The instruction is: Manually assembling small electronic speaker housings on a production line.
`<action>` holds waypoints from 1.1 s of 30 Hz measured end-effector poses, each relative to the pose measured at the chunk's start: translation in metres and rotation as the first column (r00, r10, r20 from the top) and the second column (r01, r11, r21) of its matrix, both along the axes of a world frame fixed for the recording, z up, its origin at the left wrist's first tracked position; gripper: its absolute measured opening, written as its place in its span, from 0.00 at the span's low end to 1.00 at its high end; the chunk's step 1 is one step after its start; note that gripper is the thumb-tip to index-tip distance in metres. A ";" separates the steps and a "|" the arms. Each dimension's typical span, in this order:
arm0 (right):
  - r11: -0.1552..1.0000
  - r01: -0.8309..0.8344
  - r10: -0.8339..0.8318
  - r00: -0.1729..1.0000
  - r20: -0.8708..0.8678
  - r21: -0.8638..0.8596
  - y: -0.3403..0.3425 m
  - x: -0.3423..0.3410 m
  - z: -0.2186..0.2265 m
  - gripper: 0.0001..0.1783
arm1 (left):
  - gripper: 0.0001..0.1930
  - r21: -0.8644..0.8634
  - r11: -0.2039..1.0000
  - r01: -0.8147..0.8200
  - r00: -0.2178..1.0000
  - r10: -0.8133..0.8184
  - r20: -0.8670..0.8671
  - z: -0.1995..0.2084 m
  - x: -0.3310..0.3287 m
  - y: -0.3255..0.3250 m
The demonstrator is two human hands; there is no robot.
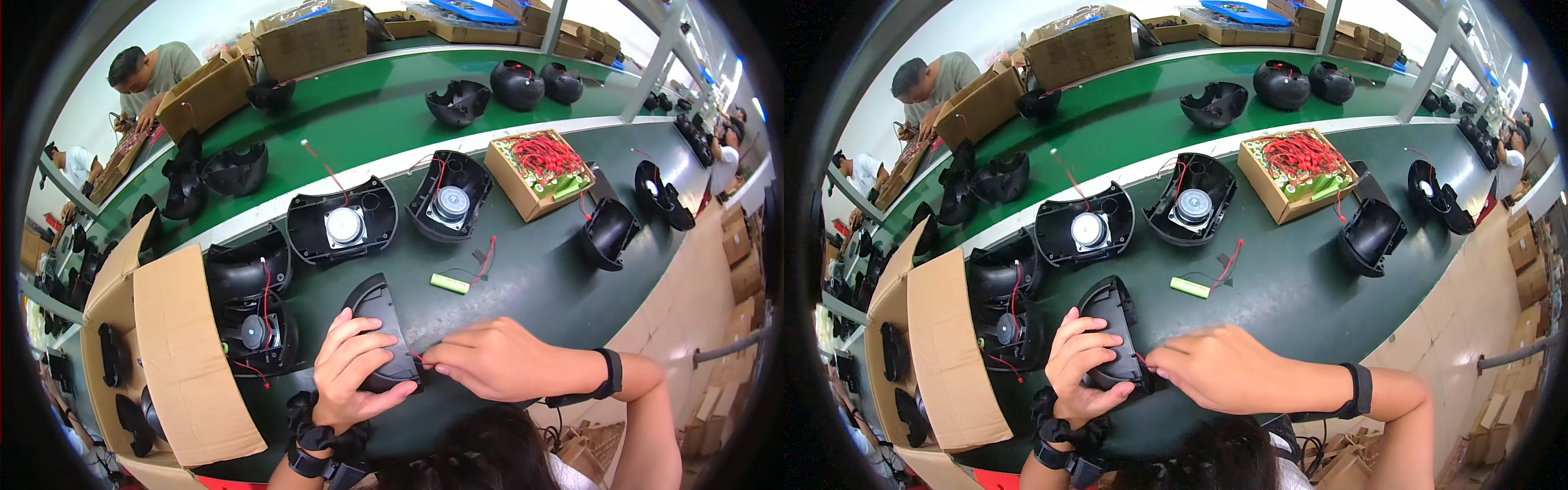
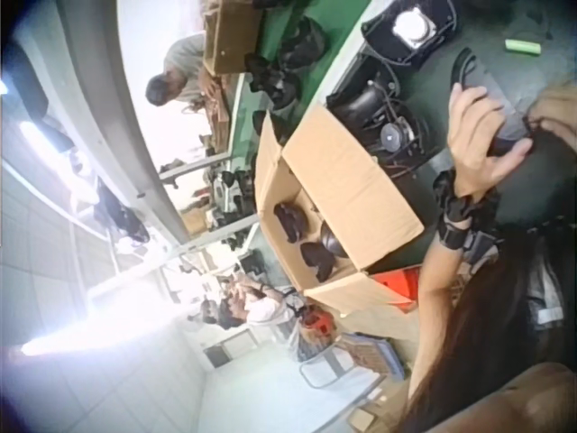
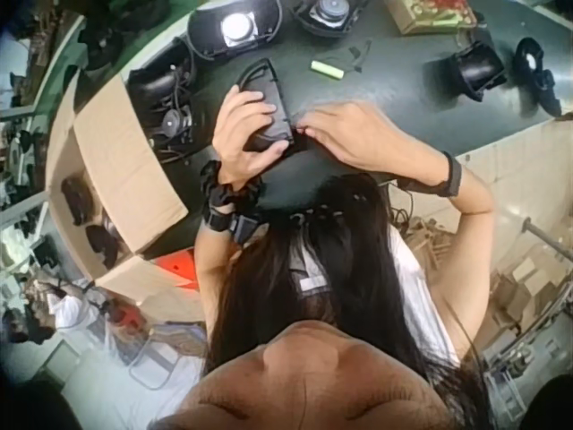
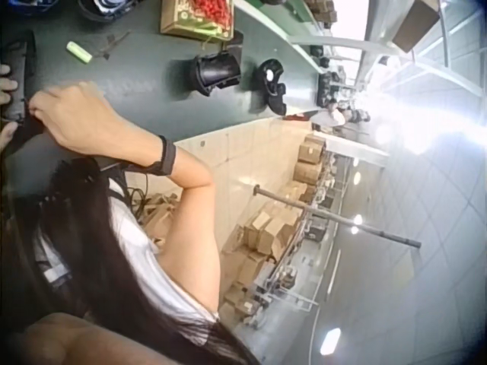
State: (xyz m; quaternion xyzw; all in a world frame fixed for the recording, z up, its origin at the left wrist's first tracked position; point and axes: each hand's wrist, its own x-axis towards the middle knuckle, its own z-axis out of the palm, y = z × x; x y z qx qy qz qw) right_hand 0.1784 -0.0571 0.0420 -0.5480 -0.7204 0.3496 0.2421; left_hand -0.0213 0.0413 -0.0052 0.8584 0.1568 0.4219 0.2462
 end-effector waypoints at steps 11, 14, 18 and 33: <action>0.605 -0.533 0.012 0.749 0.663 0.591 0.043 -0.002 0.037 0.05 | 0.17 -0.037 0.999 0.026 0.999 -0.026 -0.022 0.006 0.001 -0.002; 0.561 -0.565 0.036 0.747 0.663 0.606 0.050 -0.011 0.044 0.06 | 0.16 -0.075 0.997 0.023 1.000 -0.025 -0.017 0.004 0.001 -0.003; 0.498 -0.597 0.035 0.739 0.673 0.629 0.057 -0.013 0.048 0.05 | 0.13 -0.078 0.997 -0.008 0.999 0.003 -0.055 0.006 0.003 -0.006; 0.855 0.034 -0.303 0.842 0.446 0.518 0.022 0.071 -0.008 0.14 | 0.12 -0.367 0.926 -0.088 0.951 0.187 0.245 -0.003 0.003 -0.023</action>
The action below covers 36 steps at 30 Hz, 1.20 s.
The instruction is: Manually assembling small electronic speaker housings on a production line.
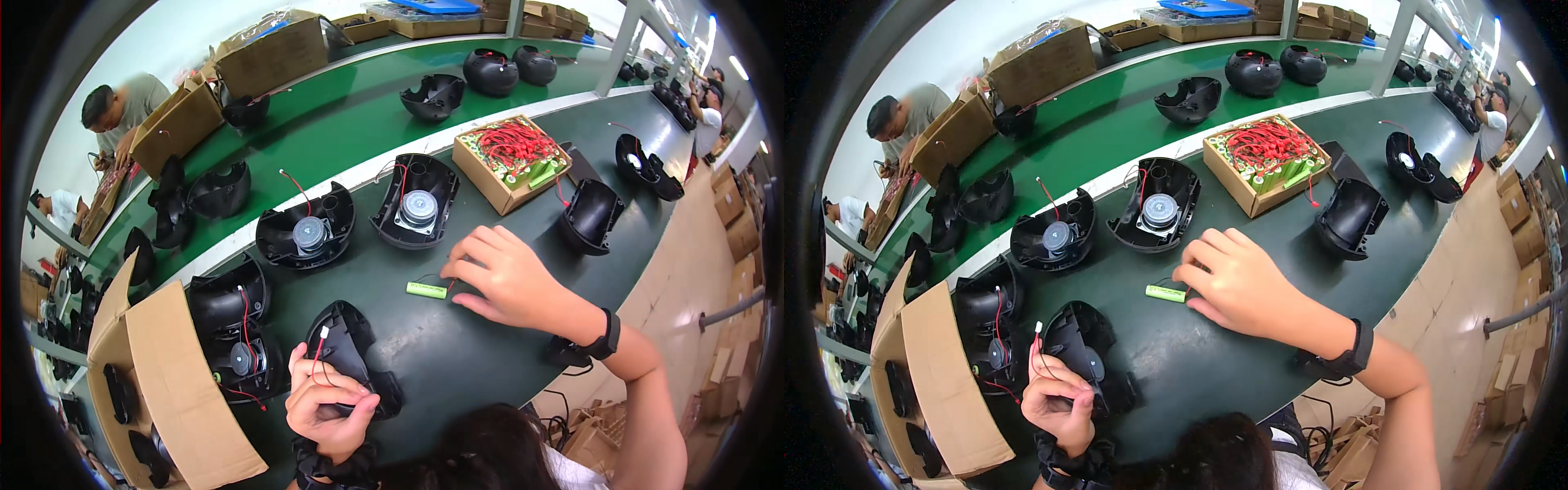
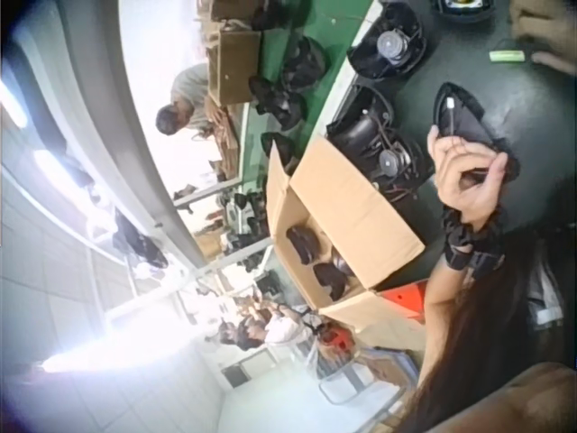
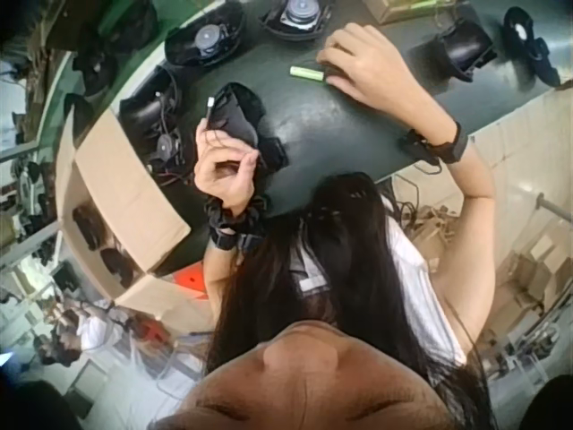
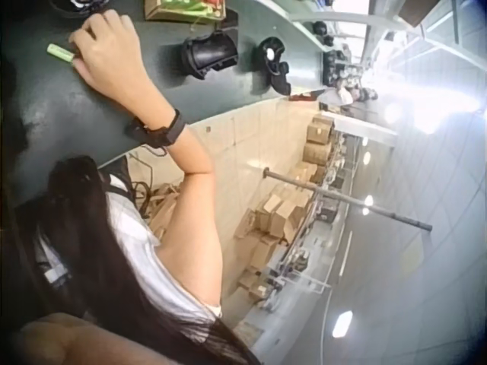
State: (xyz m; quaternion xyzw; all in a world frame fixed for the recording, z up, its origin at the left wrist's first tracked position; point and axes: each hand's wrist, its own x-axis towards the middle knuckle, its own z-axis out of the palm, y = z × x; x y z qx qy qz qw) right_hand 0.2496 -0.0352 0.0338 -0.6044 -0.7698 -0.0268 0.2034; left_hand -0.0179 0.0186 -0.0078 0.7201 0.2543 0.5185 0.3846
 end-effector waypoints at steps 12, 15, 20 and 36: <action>0.985 -0.170 0.167 0.903 -0.396 0.028 0.024 -0.014 -0.023 0.10 | 0.13 0.016 1.000 -0.002 1.000 0.001 0.024 0.000 -0.004 0.004; 0.973 -0.219 0.217 0.763 -0.609 0.073 0.020 -0.038 -0.018 0.09 | 0.13 0.030 0.999 0.015 0.999 -0.016 0.028 0.001 -0.005 0.005; 0.979 -0.204 0.129 0.623 -0.771 -0.001 0.022 -0.052 -0.032 0.09 | 0.13 0.013 1.000 0.007 1.000 -0.007 0.028 0.002 -0.005 0.004; 0.939 -0.340 0.123 0.462 -0.878 -0.047 0.030 -0.057 -0.041 0.11 | 0.12 0.080 0.977 0.200 0.963 -0.180 -0.201 0.012 -0.010 0.008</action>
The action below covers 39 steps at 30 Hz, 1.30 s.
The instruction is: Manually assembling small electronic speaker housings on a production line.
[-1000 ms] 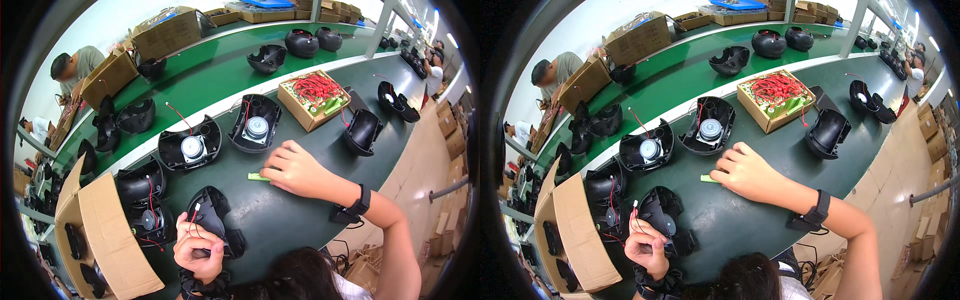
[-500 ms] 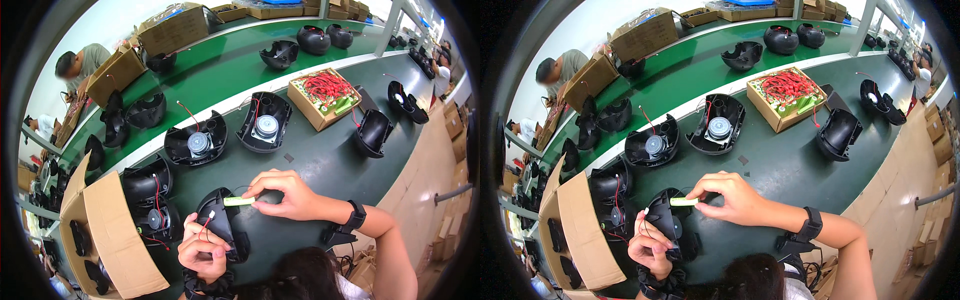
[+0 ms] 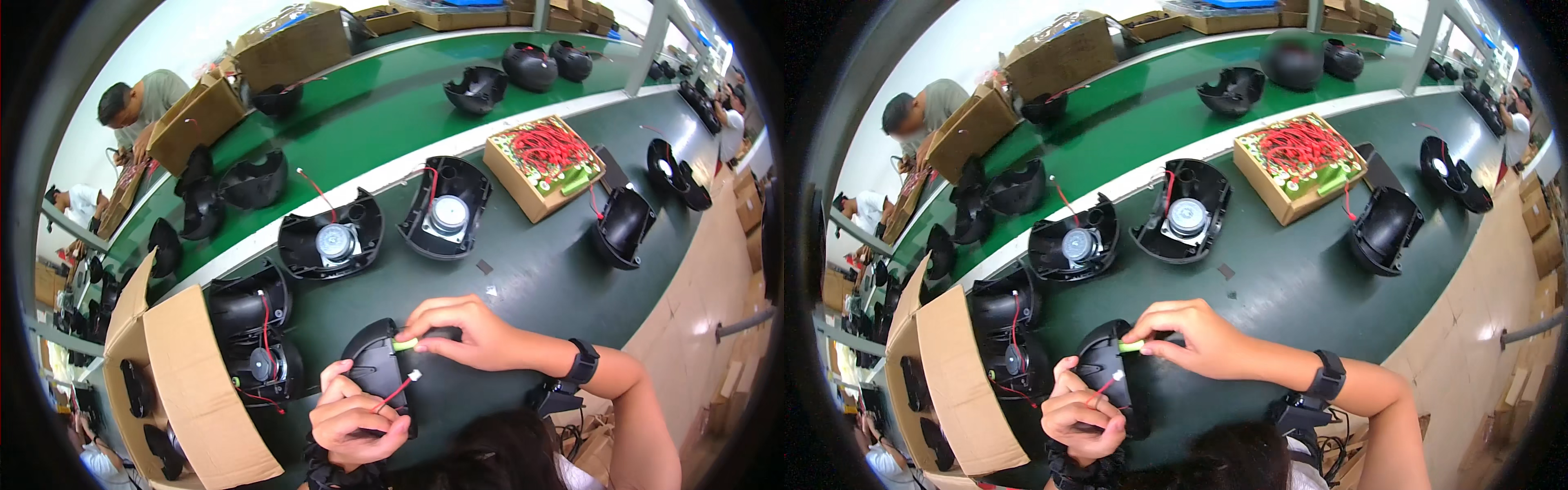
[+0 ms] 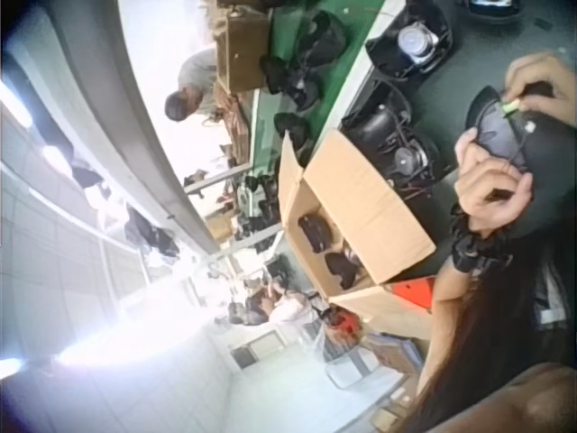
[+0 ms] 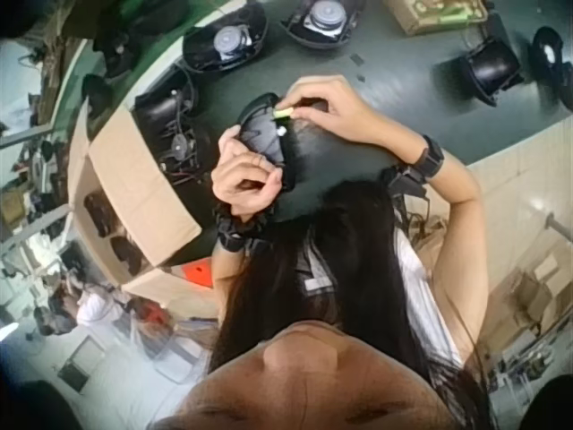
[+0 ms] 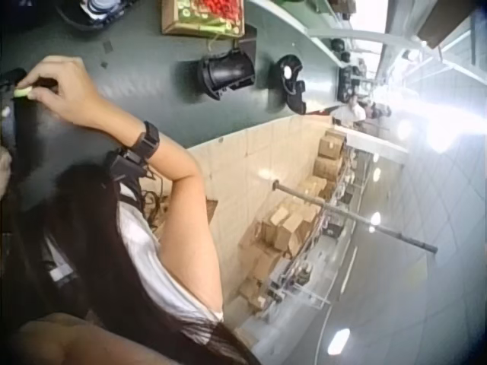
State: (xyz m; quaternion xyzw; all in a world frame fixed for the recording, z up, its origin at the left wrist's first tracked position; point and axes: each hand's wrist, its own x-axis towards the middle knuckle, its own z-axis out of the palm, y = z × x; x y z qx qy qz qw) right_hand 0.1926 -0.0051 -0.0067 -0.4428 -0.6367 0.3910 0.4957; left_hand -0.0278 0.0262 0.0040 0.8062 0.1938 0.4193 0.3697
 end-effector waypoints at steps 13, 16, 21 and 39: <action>1.000 -0.008 0.007 0.989 0.145 0.006 0.004 0.001 0.010 0.10 | 0.14 -0.006 1.000 0.011 1.000 -0.011 0.021 0.006 0.005 0.001; 0.987 -0.109 0.115 0.993 0.040 -0.116 0.006 0.008 0.001 0.16 | 0.14 -0.013 1.000 0.015 1.000 -0.015 0.014 0.008 0.005 0.002; 0.998 -0.017 -0.008 0.925 0.379 0.062 0.019 0.018 0.020 0.34 | 0.15 -0.062 0.993 0.096 0.995 -0.095 0.026 0.010 0.000 0.012; 0.932 -0.359 0.363 0.912 0.191 -0.060 0.025 0.011 0.006 0.35 | 0.16 -0.133 0.975 0.180 0.984 -0.176 0.042 0.012 -0.009 0.029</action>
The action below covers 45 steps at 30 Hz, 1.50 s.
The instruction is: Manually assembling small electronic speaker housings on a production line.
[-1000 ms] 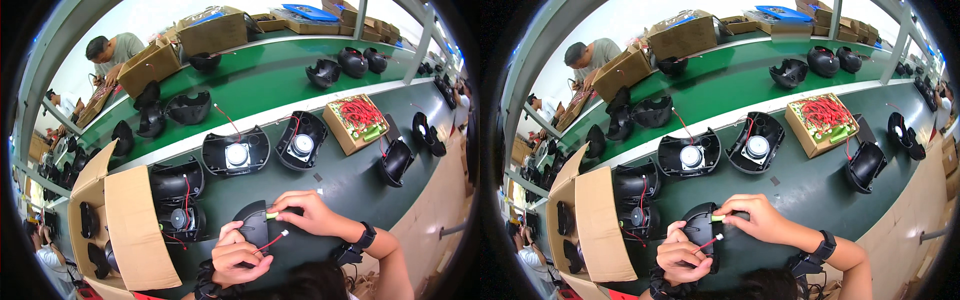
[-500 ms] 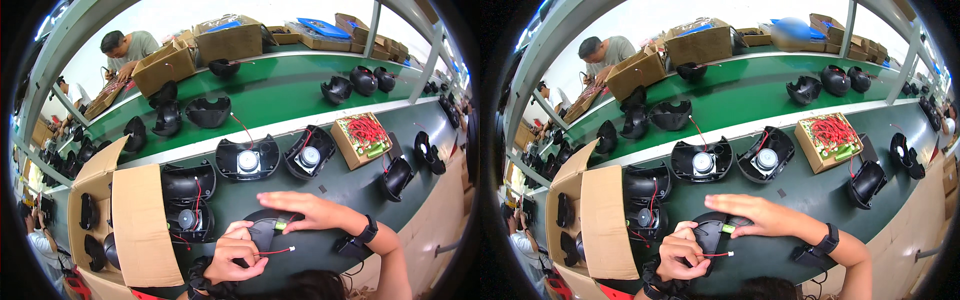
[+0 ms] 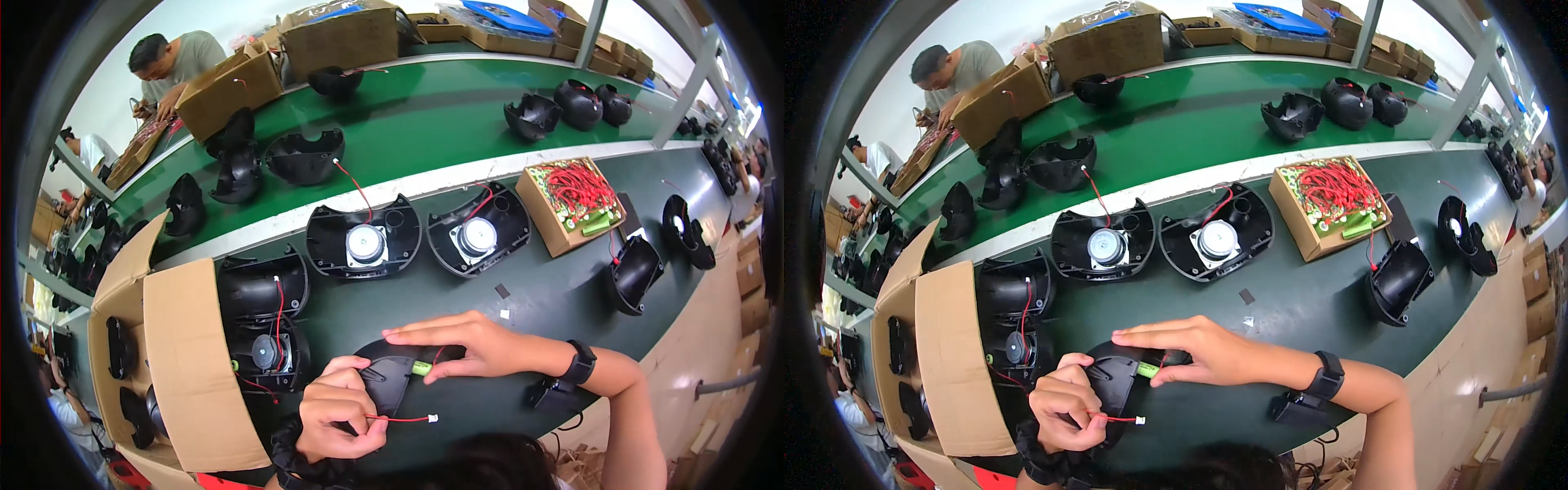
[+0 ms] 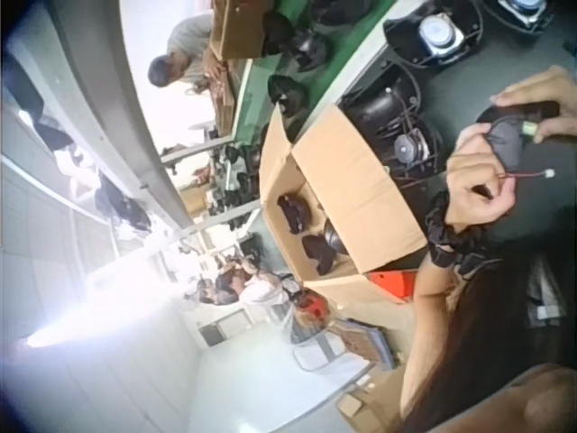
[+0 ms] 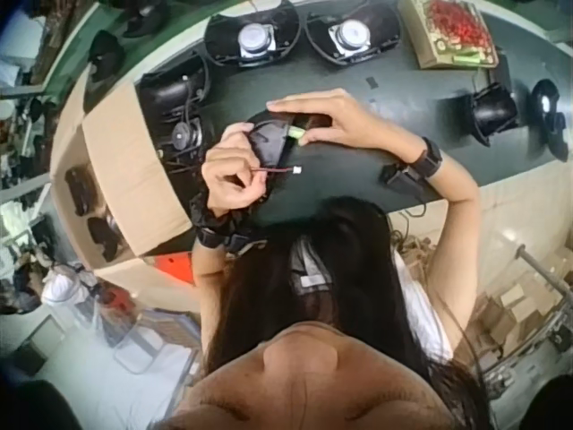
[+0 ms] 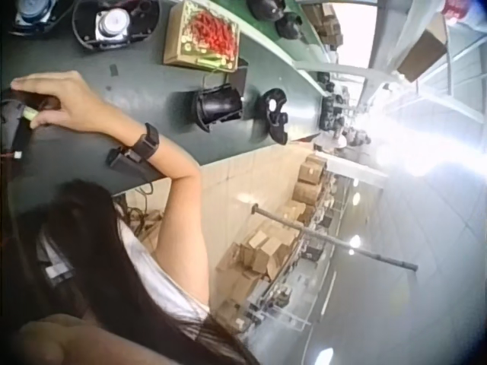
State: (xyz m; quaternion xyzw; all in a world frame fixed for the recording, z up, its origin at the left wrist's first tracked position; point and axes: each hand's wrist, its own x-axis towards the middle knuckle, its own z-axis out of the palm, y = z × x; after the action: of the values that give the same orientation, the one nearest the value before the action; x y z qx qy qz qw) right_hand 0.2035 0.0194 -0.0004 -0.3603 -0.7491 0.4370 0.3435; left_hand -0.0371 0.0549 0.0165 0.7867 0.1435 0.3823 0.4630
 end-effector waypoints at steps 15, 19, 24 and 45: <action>0.899 0.281 -0.349 0.923 -0.163 -0.334 -0.018 -0.013 -0.009 0.13 | 0.12 0.124 0.977 -0.173 0.984 0.177 -0.025 -0.009 0.005 -0.017; 0.839 0.249 -0.341 0.933 -0.112 -0.483 -0.015 -0.013 -0.004 0.15 | 0.12 0.122 0.976 -0.181 0.982 0.186 -0.029 -0.008 0.006 -0.017; 0.870 0.298 -0.382 0.911 -0.154 -0.393 -0.017 -0.018 -0.006 0.16 | 0.13 0.145 0.976 -0.161 0.985 0.167 -0.033 -0.006 0.009 -0.017; 0.966 0.133 -0.109 0.987 -0.120 0.220 -0.008 -0.003 -0.005 0.27 | 0.14 0.083 0.996 -0.015 1.000 0.016 -0.011 -0.007 0.007 -0.010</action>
State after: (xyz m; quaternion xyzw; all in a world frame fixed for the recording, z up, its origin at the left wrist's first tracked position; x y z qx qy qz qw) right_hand 0.2003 0.0115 -0.0052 -0.3397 -0.7512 0.3456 0.4482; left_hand -0.0299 0.0445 0.0096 0.8064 0.1362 0.3868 0.4261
